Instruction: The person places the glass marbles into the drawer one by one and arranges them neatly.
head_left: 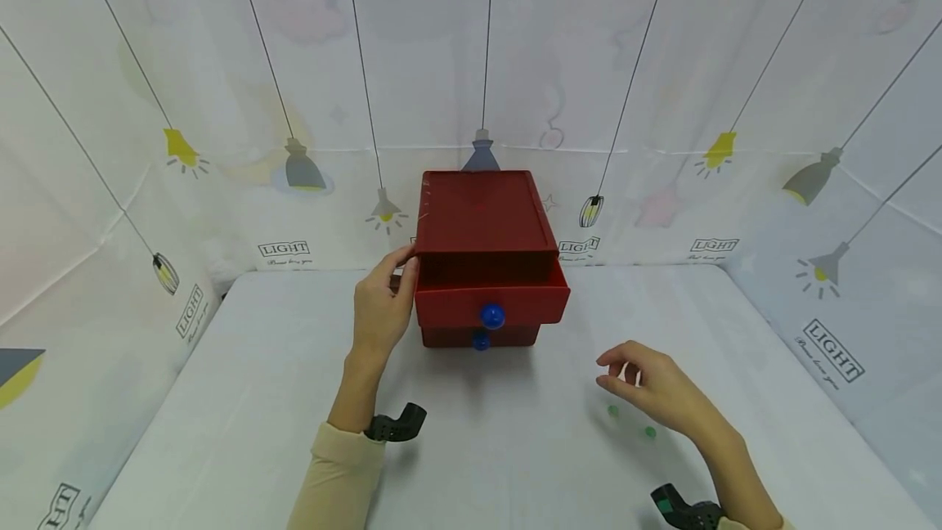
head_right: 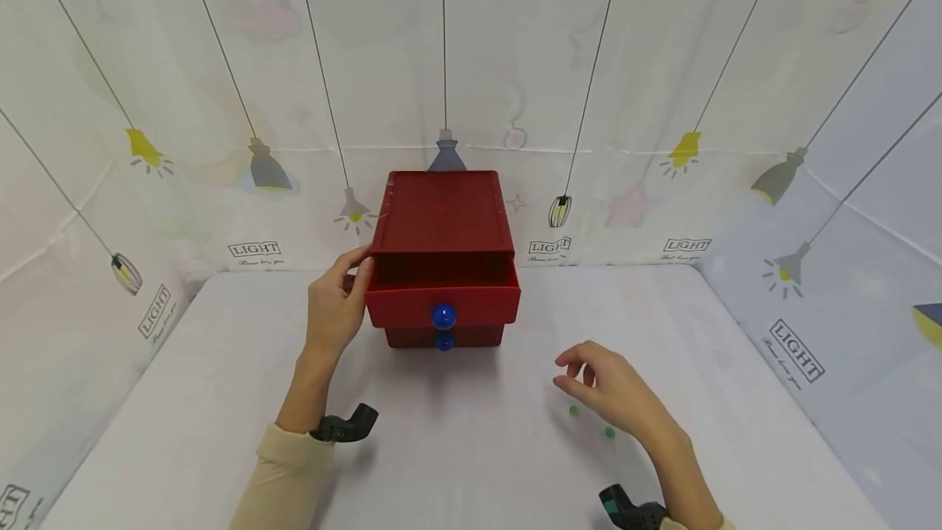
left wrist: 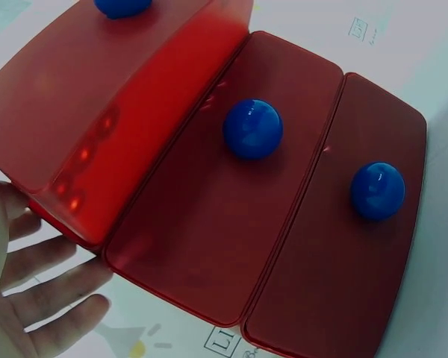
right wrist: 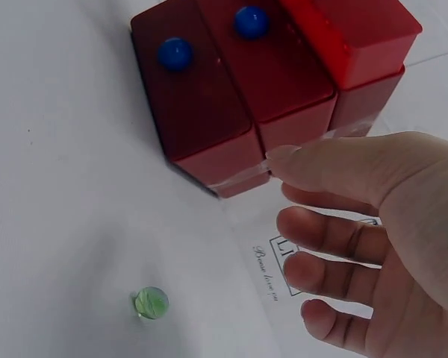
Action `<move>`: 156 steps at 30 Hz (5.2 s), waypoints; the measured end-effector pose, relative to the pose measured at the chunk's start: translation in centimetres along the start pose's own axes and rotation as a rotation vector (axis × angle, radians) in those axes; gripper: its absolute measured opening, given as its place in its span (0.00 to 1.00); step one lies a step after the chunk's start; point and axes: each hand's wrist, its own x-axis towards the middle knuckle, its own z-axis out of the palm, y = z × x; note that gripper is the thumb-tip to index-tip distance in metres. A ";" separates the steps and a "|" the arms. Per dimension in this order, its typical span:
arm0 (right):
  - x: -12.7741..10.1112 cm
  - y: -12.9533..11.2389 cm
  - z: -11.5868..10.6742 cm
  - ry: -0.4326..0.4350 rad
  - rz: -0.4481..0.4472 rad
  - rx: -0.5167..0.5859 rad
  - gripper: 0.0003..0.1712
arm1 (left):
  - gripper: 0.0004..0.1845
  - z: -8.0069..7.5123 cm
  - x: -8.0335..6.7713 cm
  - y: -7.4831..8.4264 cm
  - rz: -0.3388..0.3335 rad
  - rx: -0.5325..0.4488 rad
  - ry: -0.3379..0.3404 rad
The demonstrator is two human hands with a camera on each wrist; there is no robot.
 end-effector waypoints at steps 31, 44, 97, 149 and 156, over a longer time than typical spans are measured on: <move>0.4 1.1 0.7 -0.173 0.068 -0.019 0.16 | 0.19 -0.3 0.0 0.5 -0.018 0.008 -0.010; 0.5 1.0 1.0 -0.202 0.057 0.012 0.17 | 0.19 -0.3 0.1 0.5 -0.029 0.002 -0.014; 0.9 0.4 2.2 -0.315 0.142 0.030 0.17 | 0.18 -0.3 0.3 0.4 -0.004 -0.004 -0.007; 1.0 0.8 3.2 -0.343 0.117 0.041 0.16 | 0.18 -0.3 0.3 0.4 -0.029 0.002 -0.020; 1.1 1.0 2.9 -0.338 0.101 0.025 0.14 | 0.18 -0.4 0.6 0.5 -0.033 -0.002 -0.017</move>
